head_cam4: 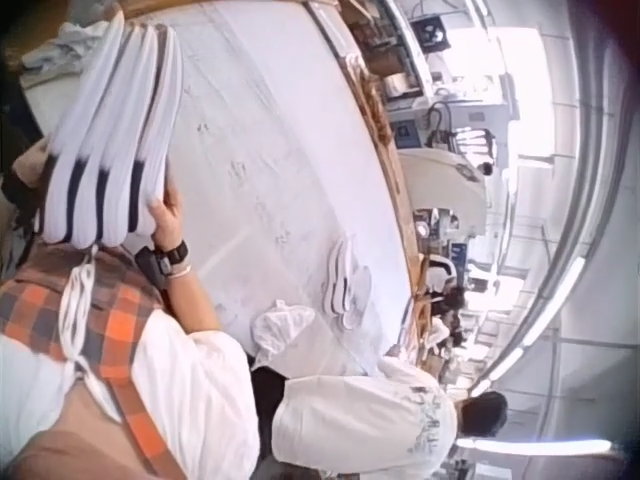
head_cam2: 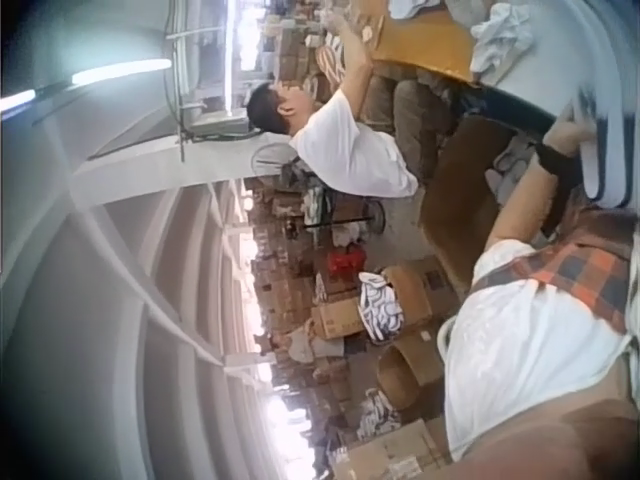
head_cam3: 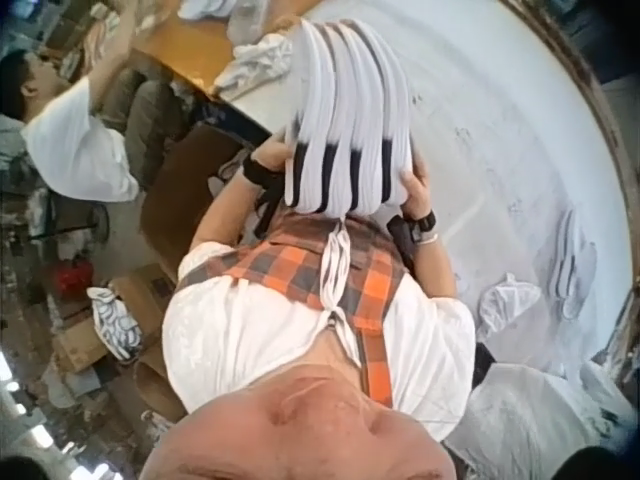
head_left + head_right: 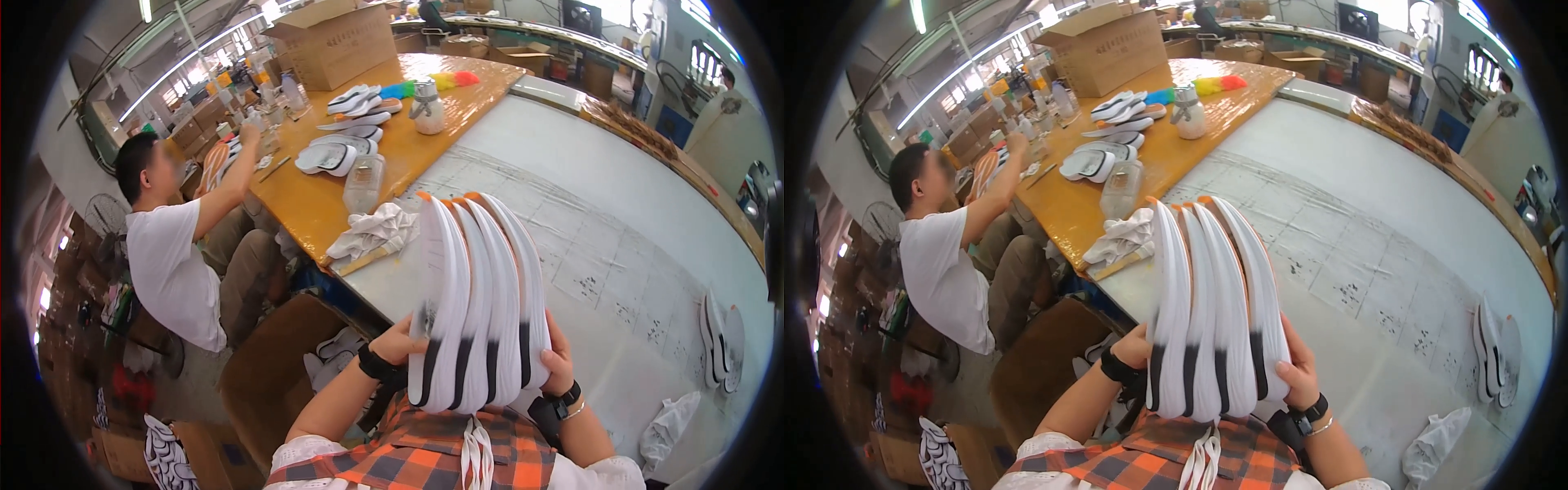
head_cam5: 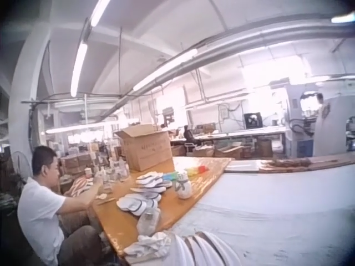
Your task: The person takes shoe soles from a conveyor table, places them into a cardboard box, and applies liquid to the shoe soles using a brush.
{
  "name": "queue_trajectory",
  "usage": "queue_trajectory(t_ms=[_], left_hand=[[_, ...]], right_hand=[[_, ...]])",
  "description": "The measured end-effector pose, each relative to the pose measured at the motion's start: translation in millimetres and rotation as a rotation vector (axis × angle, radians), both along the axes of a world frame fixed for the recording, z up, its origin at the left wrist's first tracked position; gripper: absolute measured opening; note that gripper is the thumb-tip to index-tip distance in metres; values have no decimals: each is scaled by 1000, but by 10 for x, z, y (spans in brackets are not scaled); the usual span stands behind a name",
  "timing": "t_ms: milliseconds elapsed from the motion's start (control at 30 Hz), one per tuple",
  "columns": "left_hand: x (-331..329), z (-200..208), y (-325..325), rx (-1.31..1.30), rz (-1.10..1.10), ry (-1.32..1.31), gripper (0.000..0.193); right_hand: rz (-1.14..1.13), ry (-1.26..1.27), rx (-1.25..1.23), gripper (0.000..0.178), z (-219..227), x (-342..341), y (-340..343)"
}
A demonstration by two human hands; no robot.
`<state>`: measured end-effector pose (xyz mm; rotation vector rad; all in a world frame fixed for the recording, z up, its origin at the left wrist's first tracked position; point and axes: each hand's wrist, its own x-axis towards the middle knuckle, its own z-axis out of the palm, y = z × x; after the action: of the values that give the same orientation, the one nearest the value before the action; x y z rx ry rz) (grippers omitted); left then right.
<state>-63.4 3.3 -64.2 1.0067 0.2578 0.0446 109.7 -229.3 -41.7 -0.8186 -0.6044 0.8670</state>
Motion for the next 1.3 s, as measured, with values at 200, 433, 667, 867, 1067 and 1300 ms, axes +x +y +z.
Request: queue_trajectory(t_ms=[200, 433, 667, 867, 1067, 1300], left_hand=[[261, 452, 75, 295, 80, -18, 73], [535, 870, 178, 1185, 58, -350, 50], [685, 743, -89, -124, 70, -75, 33], [654, 534, -72, -277, -6, -30, 34], [639, 515, -42, -329, -62, -80, 43], [600, 503, -84, -508, -105, -154, 46]], right_hand=[[33, -19, 22, 81, 431, 182, 47], [228, -176, 100, 66, 1110, 568, 25], [4, -404, -252, 81, 864, 363, 17], [-37, -340, -294, 82, 583, 241, 26], [16, 75, -196, 54, 647, 234, 81], [84, 274, -156, 30, 567, 345, 70]])
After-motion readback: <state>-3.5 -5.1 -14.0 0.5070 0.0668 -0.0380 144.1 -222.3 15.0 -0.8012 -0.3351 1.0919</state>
